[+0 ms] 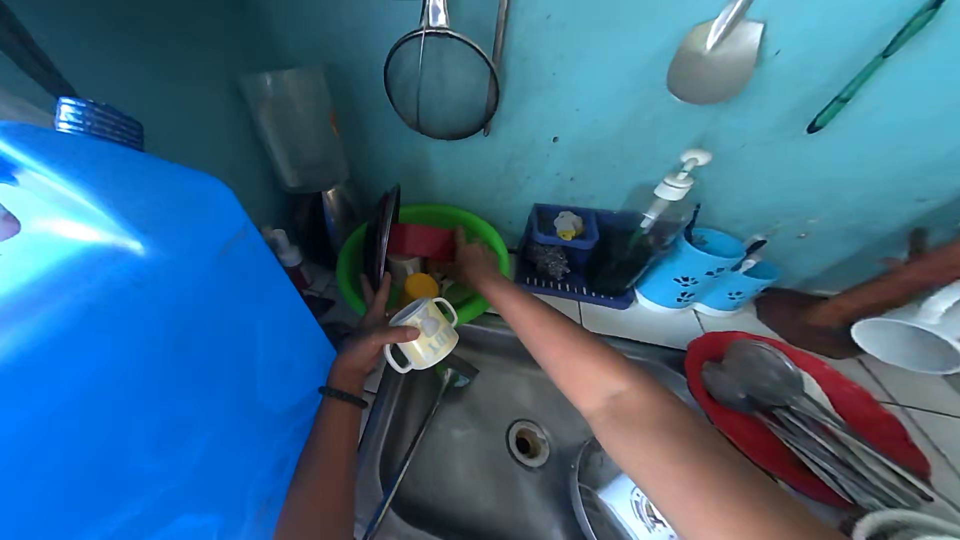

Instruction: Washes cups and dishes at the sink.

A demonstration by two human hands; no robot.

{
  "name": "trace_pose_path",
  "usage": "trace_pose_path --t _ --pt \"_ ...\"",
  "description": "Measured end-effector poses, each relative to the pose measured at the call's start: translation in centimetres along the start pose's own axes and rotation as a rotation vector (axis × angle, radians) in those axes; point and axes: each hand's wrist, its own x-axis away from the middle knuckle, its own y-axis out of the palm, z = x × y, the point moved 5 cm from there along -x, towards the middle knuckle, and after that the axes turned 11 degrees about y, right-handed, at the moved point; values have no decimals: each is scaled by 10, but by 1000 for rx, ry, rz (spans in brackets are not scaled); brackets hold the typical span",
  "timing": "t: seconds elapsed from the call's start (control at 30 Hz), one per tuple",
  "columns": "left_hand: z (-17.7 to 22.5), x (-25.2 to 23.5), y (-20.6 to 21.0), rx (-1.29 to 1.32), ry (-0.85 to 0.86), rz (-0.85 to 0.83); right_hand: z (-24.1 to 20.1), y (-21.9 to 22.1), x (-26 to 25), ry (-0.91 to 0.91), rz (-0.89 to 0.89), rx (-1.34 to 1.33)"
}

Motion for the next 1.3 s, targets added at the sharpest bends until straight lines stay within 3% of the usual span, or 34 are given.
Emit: trace_pose_path --t 0.1,0.27,0.53,0.67,0.8,0.97,1.03,1.2,1.3 --pt "0 0 -1 20 6 3 -11 -11 1 -42 111 -32" --pt "-1 0 -1 52 5 1 -12 -19 0 -26 131 -245" --pt "2 2 2 30 -2 0 -17 -13 17 -101 148 -147" --pt "1 2 2 33 2 13 -17 11 -12 -203 35 -74" --pt "-1 1 1 24 3 16 -12 38 -43 -107 -231 14" --pt "-23 -7 -15 34 112 1 -25 35 -41 -102 -175 28" --pt "-9 -2 -5 48 44 6 -29 39 -46 -148 -163 32" --pt "0 1 1 68 8 18 -42 26 -36 -186 -247 175" --pt "3 3 3 55 1 15 -49 10 -26 -309 -336 312"
